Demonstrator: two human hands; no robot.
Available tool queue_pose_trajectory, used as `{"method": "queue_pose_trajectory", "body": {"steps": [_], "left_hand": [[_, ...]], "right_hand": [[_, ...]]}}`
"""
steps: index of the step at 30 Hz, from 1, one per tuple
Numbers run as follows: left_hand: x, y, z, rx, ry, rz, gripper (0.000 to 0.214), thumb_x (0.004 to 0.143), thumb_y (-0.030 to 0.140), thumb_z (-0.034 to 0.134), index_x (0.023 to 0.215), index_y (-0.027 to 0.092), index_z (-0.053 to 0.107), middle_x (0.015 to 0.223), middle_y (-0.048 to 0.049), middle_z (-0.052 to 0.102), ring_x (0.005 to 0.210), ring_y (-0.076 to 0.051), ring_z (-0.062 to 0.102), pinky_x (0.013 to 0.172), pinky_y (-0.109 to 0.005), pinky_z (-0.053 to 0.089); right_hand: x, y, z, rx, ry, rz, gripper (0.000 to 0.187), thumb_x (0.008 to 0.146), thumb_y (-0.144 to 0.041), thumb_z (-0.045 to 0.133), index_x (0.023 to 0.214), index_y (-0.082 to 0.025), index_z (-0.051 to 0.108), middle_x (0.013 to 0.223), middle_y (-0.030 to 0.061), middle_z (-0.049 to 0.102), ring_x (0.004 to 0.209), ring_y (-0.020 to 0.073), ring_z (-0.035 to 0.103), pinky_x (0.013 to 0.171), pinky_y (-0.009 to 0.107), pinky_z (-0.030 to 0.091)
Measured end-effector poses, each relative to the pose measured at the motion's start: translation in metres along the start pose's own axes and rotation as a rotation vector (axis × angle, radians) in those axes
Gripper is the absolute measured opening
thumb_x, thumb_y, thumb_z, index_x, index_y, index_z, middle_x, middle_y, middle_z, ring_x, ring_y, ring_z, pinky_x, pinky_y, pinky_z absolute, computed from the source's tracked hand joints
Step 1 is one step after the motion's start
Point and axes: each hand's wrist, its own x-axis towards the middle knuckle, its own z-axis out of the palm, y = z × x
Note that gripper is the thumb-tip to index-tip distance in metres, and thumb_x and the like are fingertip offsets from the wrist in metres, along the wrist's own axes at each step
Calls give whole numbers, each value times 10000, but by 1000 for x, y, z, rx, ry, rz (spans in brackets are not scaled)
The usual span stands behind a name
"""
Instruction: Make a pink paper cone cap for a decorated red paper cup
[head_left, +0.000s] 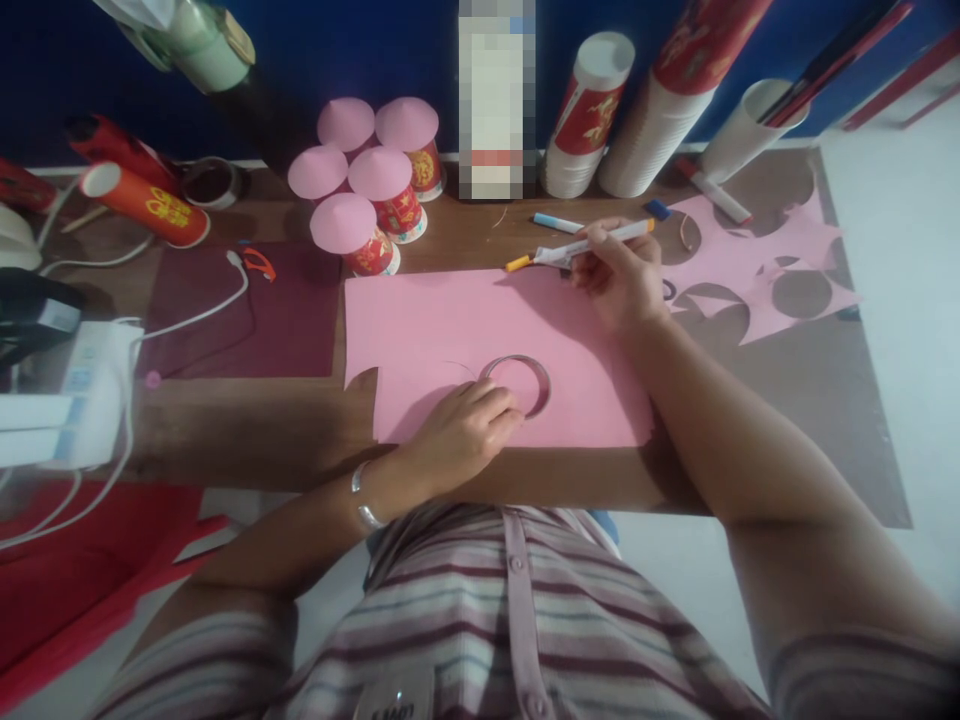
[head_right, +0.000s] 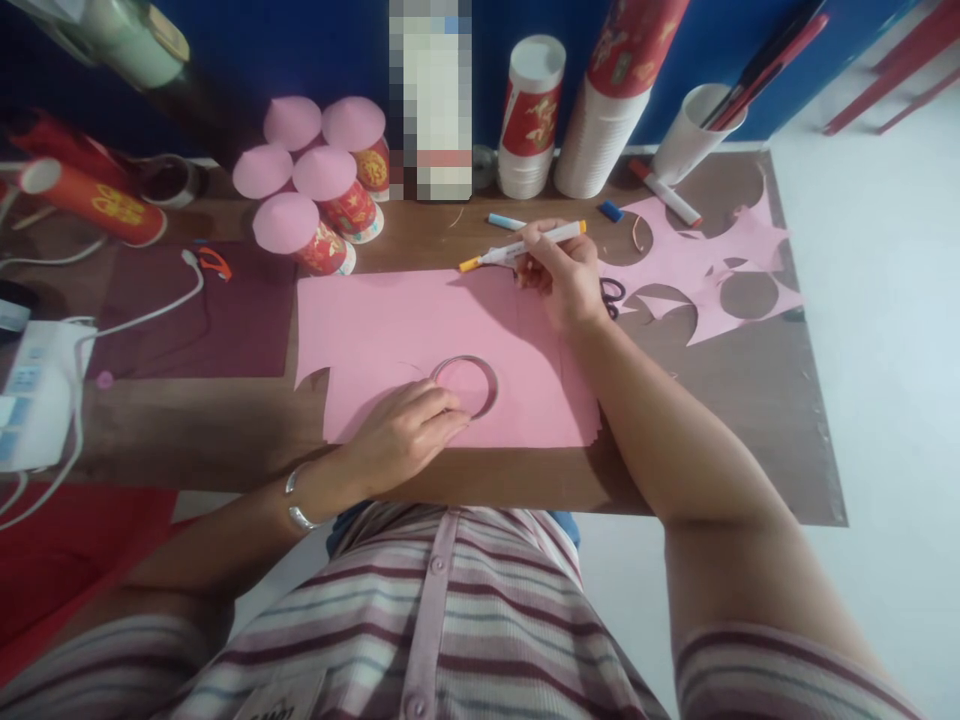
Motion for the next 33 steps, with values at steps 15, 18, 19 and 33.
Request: {"method": "queue_pose_trajectory", "body": {"steps": [15, 18, 19, 33], "left_hand": [[12, 17, 16, -27, -121, 98, 914, 968, 692, 395, 1560, 3, 296, 1667, -204, 290, 1585, -325, 199, 1299, -499, 194], [11, 13, 19, -76, -181, 73, 1036, 915, 767, 404, 1584, -5, 230, 1673, -226, 251, 1596, -317, 162, 1306, -475, 176], [11, 11, 19, -95, -191, 71, 1052, 908, 775, 406, 1588, -6, 221, 1673, -228, 249, 1597, -313, 158, 1307, -462, 178], [6, 5, 26, -229, -187, 77, 1105, 888, 807, 404, 1607, 7, 150, 1689, -236, 190, 1603, -316, 127, 1308, -465, 124]], "right_hand": [[-2, -1, 1, 10, 17, 8, 256, 760, -447, 814, 793, -240, 668, 584, -39, 597, 475, 114, 497, 455, 281, 387], [-2, -3, 1, 17, 15, 21, 224, 773, -420, 821, 799, -247, 681, 592, -36, 611, 480, 115, 517, 451, 278, 400], [-3, -4, 1, 18, 13, 19, 221, 777, -421, 822, 799, -249, 684, 593, -36, 612, 480, 116, 518, 447, 277, 401], [-24, -49, 60, -442, -825, 99, 246, 826, -403, 787, 773, -177, 705, 686, 19, 671, 602, 135, 568, 560, 264, 458]]}}
